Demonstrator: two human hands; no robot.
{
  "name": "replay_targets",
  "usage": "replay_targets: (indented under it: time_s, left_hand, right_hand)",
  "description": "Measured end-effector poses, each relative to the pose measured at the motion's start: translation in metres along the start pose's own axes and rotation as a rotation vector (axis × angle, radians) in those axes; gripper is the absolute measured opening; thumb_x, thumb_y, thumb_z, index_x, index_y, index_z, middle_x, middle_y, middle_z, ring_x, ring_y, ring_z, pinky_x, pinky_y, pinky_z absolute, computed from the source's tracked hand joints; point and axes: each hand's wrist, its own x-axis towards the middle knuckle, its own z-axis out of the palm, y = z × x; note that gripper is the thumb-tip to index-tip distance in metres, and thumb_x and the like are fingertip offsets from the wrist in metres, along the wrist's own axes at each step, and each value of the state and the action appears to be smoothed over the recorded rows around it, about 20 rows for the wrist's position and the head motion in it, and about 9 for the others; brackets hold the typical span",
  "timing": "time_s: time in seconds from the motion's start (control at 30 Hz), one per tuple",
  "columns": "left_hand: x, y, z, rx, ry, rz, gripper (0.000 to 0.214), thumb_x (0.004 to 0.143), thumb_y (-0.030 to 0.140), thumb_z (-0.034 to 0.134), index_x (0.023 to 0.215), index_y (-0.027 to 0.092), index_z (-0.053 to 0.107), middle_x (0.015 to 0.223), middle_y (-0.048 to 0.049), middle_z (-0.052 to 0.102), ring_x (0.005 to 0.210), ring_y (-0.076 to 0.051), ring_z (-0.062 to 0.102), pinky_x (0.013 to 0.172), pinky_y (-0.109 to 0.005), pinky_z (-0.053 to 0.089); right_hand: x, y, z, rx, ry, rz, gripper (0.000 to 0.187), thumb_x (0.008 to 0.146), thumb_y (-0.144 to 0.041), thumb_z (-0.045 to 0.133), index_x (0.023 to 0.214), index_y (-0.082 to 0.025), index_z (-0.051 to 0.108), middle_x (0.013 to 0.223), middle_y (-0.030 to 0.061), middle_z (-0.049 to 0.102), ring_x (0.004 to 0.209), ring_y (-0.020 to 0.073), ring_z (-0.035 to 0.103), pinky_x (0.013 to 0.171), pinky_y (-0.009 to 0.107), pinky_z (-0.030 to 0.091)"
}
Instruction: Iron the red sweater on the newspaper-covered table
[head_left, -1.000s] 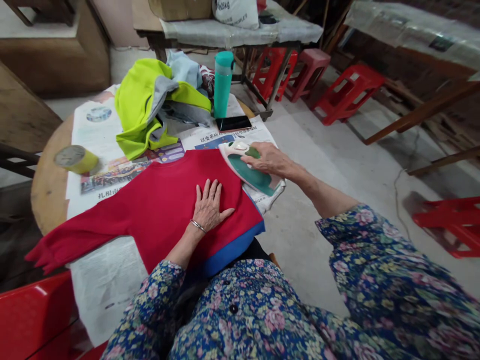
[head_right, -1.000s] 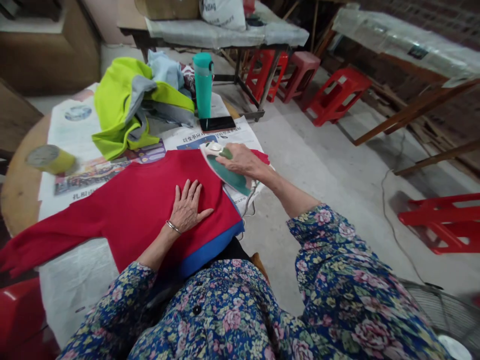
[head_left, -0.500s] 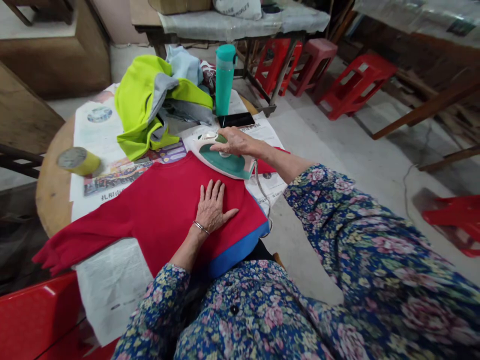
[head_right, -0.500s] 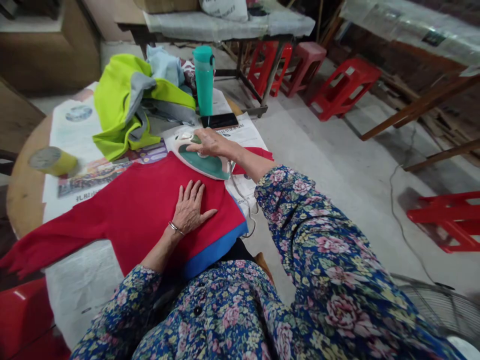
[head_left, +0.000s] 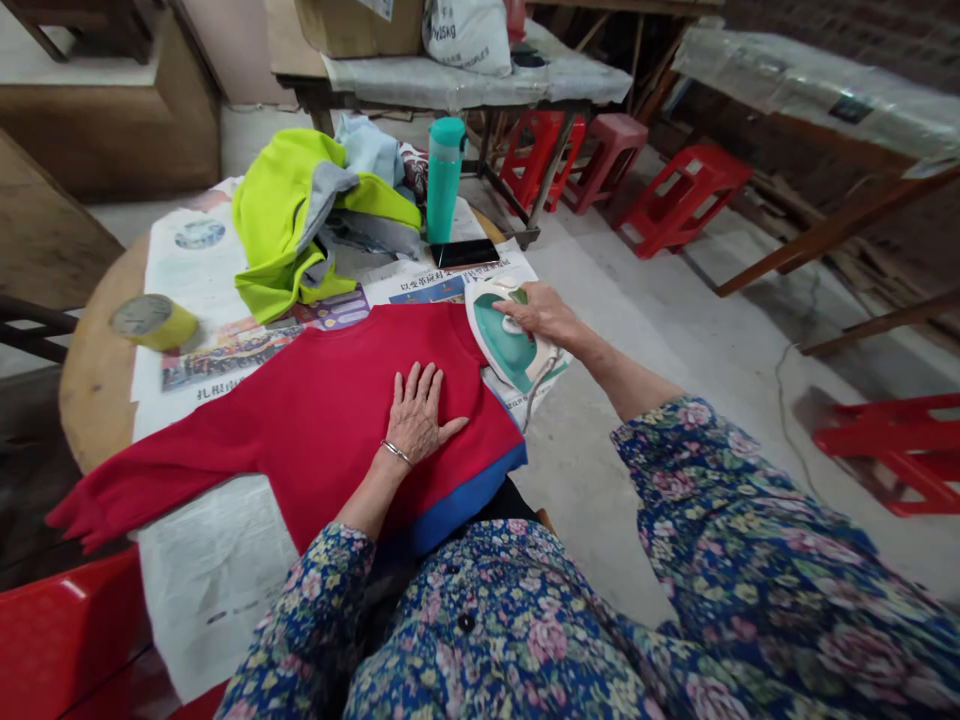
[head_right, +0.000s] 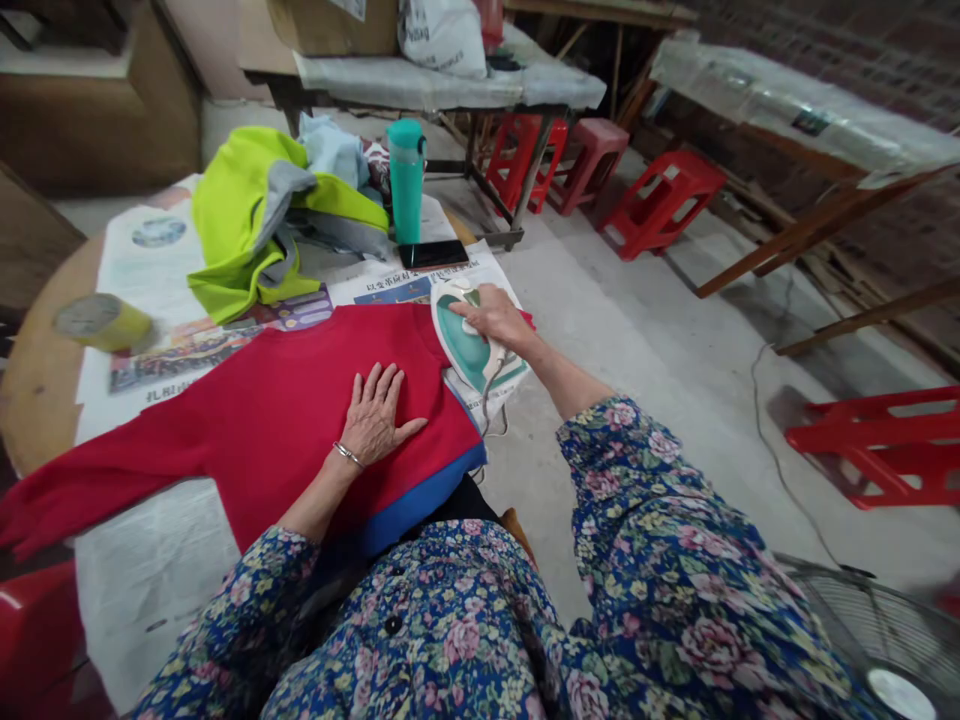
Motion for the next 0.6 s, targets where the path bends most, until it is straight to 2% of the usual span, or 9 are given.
replay_targets:
  time_s: [0.1,0.23,0.43,0.5,0.6]
  left_hand:
    - [0.0,-0.001,0.002,0.004,0.006,0.008,0.089,0.101,0.064,0.061,0.168,0.005,0.051,0.174,-0.0279,0.048,0.168,-0.048,0.036,0.137,-0.074,0.024]
    - [0.0,-0.005,0.005,0.008,0.015,0.006,0.088,0.101,0.062,0.06,0.168,0.006,0.05,0.174,-0.0278,0.048,0.168,-0.047,0.035,0.137,-0.074,0.023]
    - [-0.001,-0.005,0.005,0.005,0.005,-0.003,0.093,0.1,0.065,0.061,0.169,0.004,0.048,0.175,-0.0287,0.046,0.169,-0.048,0.033,0.138,-0.073,0.022]
    - [-0.001,-0.005,0.004,0.004,0.009,-0.004,0.093,0.1,0.065,0.061,0.168,0.003,0.048,0.175,-0.0291,0.046,0.169,-0.048,0.033,0.138,-0.073,0.021]
    - [-0.001,-0.003,0.002,-0.006,0.015,-0.003,0.092,0.1,0.066,0.061,0.168,0.004,0.05,0.175,-0.0287,0.047,0.169,-0.048,0.034,0.138,-0.073,0.021]
  right_hand:
    - [-0.021,-0.002,-0.008,-0.042,0.007,0.014,0.039,0.094,-0.043,0.078,0.075,-0.029,0.048,0.075,0.0043,0.063,0.086,0.0286,0.066,0.079,0.038,0.048]
    - [-0.038,-0.018,-0.012,0.027,-0.088,-0.071,0.038,0.094,-0.043,0.081,0.079,-0.028,0.05,0.073,0.0027,0.064,0.081,0.0261,0.066,0.075,0.036,0.049]
    - [-0.032,-0.038,0.012,0.064,-0.24,-0.182,0.031,0.096,-0.049,0.076,0.084,-0.026,0.059,0.072,0.0028,0.065,0.076,0.0258,0.067,0.068,0.037,0.052]
    - [-0.027,-0.033,0.018,0.061,-0.24,-0.183,0.036,0.095,-0.054,0.077,0.082,-0.027,0.058,0.071,0.003,0.065,0.074,0.0253,0.066,0.065,0.036,0.052]
    - [-0.022,-0.018,0.017,0.076,-0.185,-0.106,0.037,0.093,-0.056,0.078,0.083,-0.028,0.057,0.072,0.0032,0.068,0.071,0.0252,0.067,0.063,0.035,0.051]
